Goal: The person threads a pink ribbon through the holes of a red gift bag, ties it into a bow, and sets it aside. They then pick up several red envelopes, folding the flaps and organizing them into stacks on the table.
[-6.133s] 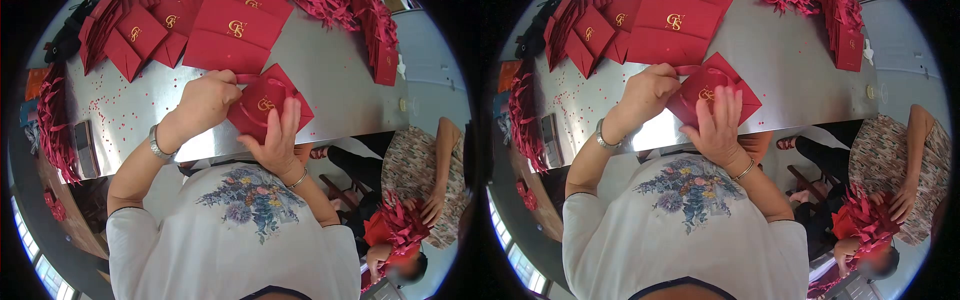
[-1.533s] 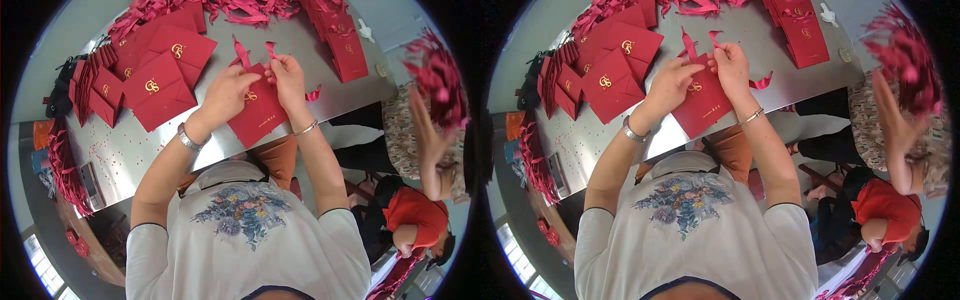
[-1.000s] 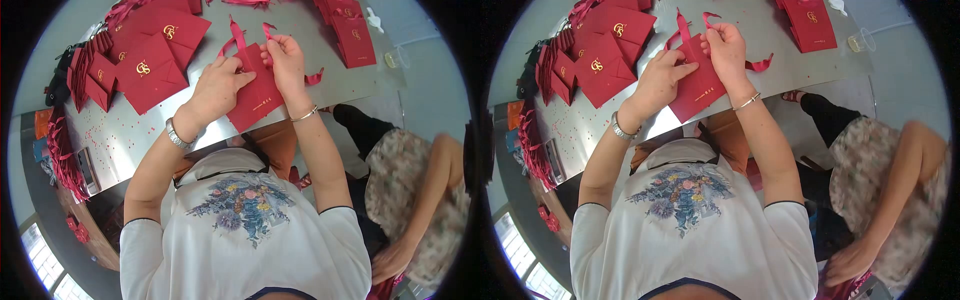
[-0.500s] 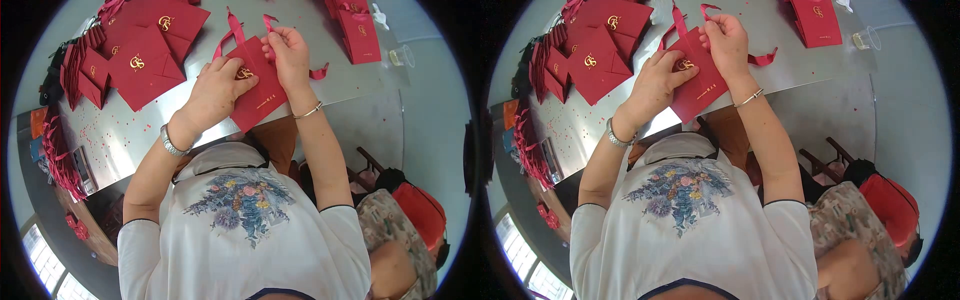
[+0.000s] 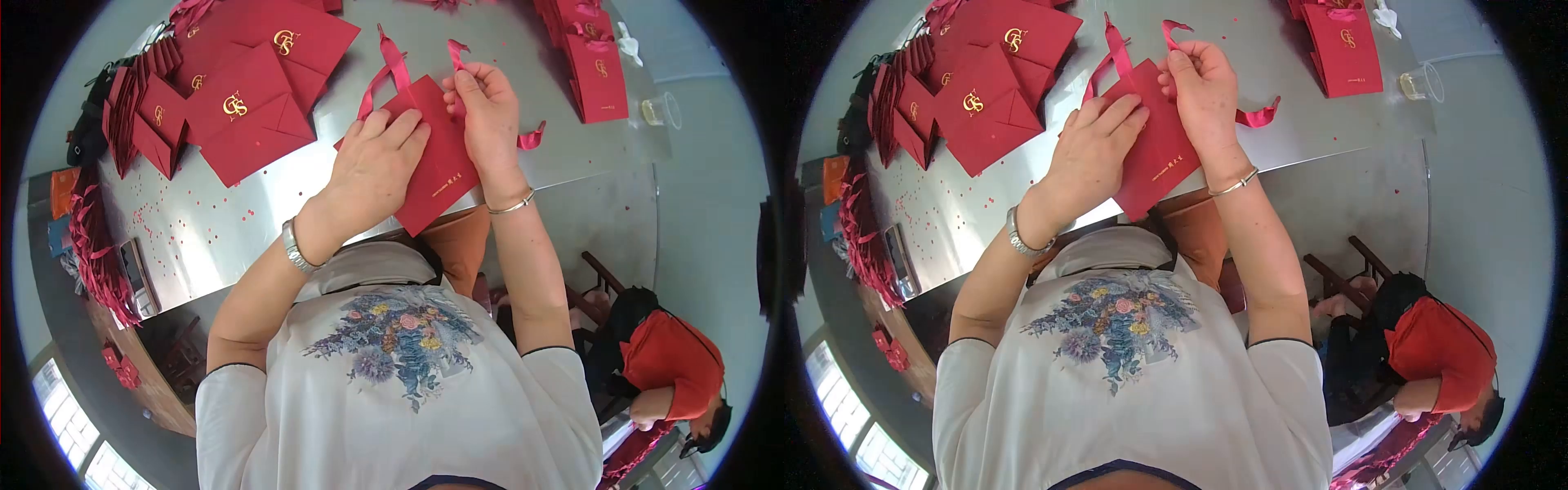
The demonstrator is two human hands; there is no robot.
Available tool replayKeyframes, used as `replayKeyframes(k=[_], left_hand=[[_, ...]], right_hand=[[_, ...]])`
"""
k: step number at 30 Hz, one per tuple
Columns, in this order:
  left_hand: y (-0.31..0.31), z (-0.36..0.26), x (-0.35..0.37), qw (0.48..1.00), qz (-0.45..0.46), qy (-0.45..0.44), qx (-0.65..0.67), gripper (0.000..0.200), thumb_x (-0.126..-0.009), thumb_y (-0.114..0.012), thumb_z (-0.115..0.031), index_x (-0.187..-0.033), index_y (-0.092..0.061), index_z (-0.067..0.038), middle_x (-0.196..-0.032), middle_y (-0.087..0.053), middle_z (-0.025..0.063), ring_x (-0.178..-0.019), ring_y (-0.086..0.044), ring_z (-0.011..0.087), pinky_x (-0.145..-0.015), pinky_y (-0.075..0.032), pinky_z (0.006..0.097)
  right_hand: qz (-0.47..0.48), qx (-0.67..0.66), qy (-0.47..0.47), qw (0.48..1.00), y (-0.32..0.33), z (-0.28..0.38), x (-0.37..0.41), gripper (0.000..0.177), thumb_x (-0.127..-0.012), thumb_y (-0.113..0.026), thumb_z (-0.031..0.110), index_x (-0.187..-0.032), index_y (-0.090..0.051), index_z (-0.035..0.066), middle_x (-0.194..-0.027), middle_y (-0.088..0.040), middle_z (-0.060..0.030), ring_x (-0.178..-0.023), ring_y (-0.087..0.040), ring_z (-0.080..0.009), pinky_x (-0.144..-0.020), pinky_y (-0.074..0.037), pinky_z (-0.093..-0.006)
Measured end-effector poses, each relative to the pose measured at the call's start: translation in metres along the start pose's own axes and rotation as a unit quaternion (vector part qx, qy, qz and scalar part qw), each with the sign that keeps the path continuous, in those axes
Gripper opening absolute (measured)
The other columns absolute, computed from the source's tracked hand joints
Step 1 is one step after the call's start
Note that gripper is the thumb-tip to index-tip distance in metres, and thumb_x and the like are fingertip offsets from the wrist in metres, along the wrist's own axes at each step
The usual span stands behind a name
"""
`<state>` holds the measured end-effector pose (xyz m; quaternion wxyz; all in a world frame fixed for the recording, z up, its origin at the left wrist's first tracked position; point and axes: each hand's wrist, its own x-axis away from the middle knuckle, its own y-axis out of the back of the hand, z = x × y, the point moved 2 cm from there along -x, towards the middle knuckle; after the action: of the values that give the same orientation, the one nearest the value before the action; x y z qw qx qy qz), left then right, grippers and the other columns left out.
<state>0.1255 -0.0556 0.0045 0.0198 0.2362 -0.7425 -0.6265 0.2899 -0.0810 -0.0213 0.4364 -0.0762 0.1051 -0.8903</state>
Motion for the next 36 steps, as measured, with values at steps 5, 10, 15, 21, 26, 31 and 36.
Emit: replayKeyframes(k=[5, 10, 15, 21, 26, 31, 36], left_hand=[[-0.005, 0.000, -0.010, 0.999, -0.019, 0.031, -0.015, 0.044, -0.072, -0.055, -0.005, -0.116, -0.058, 0.001, -0.123, -0.053, 0.0129, -0.098, -0.049, 0.0265, -0.083, -0.043, 0.0363], [-0.007, -0.001, -0.010, 0.999, -0.016, 0.042, -0.022, 0.044, -0.073, -0.055, -0.003, -0.117, -0.057, 0.000, -0.124, -0.053, 0.0114, -0.100, -0.050, 0.0266, -0.086, -0.043, 0.0366], [0.000, -0.003, -0.005, 0.999, 0.008, 0.045, -0.006, 0.042, -0.075, -0.056, -0.002, -0.117, -0.058, -0.002, -0.123, -0.054, 0.0094, -0.103, -0.051, 0.0266, -0.084, -0.043, 0.0380], [0.001, 0.004, -0.002, 0.993, -0.078, 0.085, 0.033, 0.041, -0.073, -0.063, -0.006, -0.114, -0.058, -0.001, -0.117, -0.056, 0.0123, -0.101, -0.051, 0.0303, -0.084, -0.043, 0.0400], [0.013, 0.012, -0.010, 0.978, -0.056, 0.198, 0.037, 0.038, -0.073, -0.071, -0.013, -0.107, -0.061, -0.001, -0.101, -0.059, 0.0146, -0.094, -0.053, 0.0329, -0.082, -0.043, 0.0417], [0.020, 0.020, -0.020, 0.950, -0.060, 0.260, 0.160, 0.029, -0.073, -0.070, -0.008, -0.098, -0.064, 0.003, -0.091, -0.065, 0.0185, -0.086, -0.061, 0.0327, -0.079, -0.048, 0.0393], [0.046, 0.023, -0.031, 0.902, -0.014, 0.282, 0.326, 0.019, -0.078, -0.066, -0.006, -0.094, -0.065, 0.002, -0.080, -0.066, 0.0153, -0.071, -0.062, 0.0232, -0.068, -0.048, 0.0325]], right_hand=[[0.006, 0.000, -0.002, 1.000, 0.000, 0.001, 0.000, 0.013, -0.093, -0.054, 0.010, -0.102, -0.053, 0.000, -0.085, -0.064, -0.0070, -0.068, -0.058, -0.0095, -0.060, -0.049, -0.0215], [0.004, -0.002, -0.003, 1.000, 0.000, 0.001, 0.000, 0.012, -0.094, -0.054, 0.009, -0.101, -0.053, 0.000, -0.085, -0.064, -0.0069, -0.068, -0.058, -0.0093, -0.060, -0.048, -0.0214], [0.010, -0.008, -0.004, 1.000, 0.000, 0.000, -0.001, 0.012, -0.094, -0.053, 0.009, -0.102, -0.054, 0.000, -0.084, -0.064, -0.0067, -0.068, -0.057, -0.0092, -0.059, -0.048, -0.0212], [0.010, -0.009, -0.010, 1.000, 0.000, 0.001, 0.000, 0.012, -0.094, -0.053, 0.009, -0.102, -0.054, 0.000, -0.084, -0.064, -0.0066, -0.067, -0.057, -0.0088, -0.058, -0.048, -0.0209], [0.006, -0.029, -0.001, 1.000, 0.001, 0.000, 0.000, 0.011, -0.094, -0.053, 0.009, -0.101, -0.054, 0.001, -0.084, -0.064, -0.0068, -0.066, -0.057, -0.0087, -0.058, -0.047, -0.0211], [-0.002, -0.103, 0.047, 0.994, 0.006, 0.004, 0.002, 0.011, -0.094, -0.054, 0.010, -0.100, -0.054, 0.001, -0.083, -0.064, -0.0066, -0.065, -0.056, -0.0086, -0.057, -0.047, -0.0209], [-0.069, 0.020, 0.117, 0.991, 0.034, 0.029, -0.013, 0.014, -0.092, -0.056, 0.012, -0.100, -0.057, 0.001, -0.085, -0.065, -0.0047, -0.068, -0.056, -0.0076, -0.060, -0.046, -0.0213]])
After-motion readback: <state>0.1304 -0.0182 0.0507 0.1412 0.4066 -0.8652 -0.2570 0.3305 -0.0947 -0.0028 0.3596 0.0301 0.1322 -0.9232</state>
